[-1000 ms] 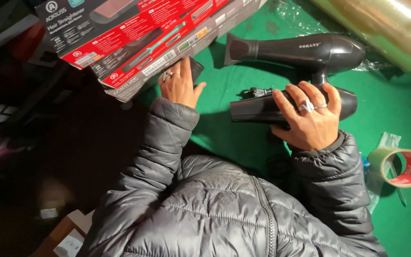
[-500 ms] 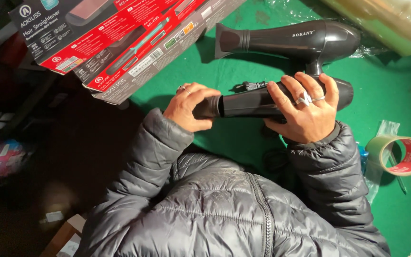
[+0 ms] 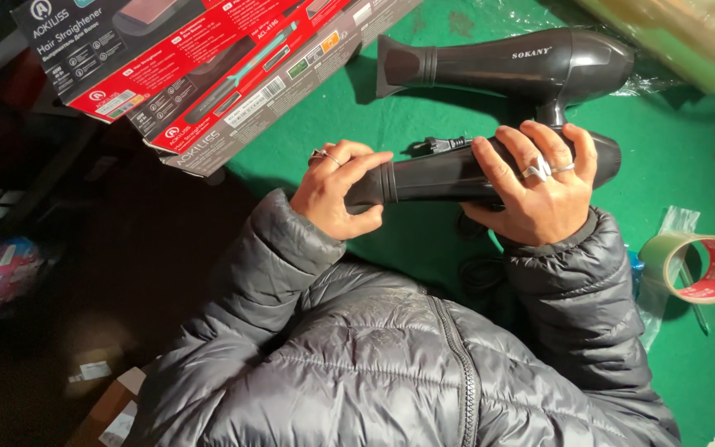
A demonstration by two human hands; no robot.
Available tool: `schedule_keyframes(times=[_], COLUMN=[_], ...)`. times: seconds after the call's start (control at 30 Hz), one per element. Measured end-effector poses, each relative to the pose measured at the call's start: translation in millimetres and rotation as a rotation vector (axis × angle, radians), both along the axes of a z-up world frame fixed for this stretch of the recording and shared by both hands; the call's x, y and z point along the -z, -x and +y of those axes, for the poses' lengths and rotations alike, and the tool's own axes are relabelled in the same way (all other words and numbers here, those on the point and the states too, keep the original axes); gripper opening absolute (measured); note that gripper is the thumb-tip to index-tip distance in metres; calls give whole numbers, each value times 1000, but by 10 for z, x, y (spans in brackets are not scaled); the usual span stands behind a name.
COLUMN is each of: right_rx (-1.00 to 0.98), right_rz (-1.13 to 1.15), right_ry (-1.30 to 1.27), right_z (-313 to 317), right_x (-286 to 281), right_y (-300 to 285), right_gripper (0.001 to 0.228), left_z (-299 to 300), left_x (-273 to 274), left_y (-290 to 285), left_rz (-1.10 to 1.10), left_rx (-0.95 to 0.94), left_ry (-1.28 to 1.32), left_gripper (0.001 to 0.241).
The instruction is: The person handles two hair dryers on a table, attaching a concentrator nozzle to one, picking them up to look at different sides, and then using a roll of tape to secure the cord of one of the dryers.
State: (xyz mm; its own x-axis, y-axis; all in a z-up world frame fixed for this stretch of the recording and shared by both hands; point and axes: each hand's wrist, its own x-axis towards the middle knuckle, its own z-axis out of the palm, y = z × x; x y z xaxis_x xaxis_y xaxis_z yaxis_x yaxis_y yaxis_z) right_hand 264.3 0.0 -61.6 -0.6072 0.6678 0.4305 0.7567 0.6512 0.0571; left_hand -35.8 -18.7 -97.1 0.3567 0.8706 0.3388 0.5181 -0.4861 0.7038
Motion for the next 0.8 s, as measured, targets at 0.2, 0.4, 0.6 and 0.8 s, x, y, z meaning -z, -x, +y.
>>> schedule_keyframes(times=[0.2, 0.4, 0.6, 0.8], right_rx=[-4, -3, 2, -8], right_rz=[12, 0, 3, 31], right_ry=[-9, -10, -11, -7], right_z=[1, 8, 0, 11], right_x=[-17, -6, -2, -36], right_y=[12, 18, 21, 20], right_gripper=[77, 78, 78, 79], left_z=[-83, 78, 103, 88], left_x=[396, 613, 636, 519], left_y=[-187, -298, -285, -326], left_rz=[-552, -1300, -1318, -1106], left_rx=[-245, -319, -187, -136], left_ry=[214, 561, 692, 499], left_gripper=[41, 39, 34, 23])
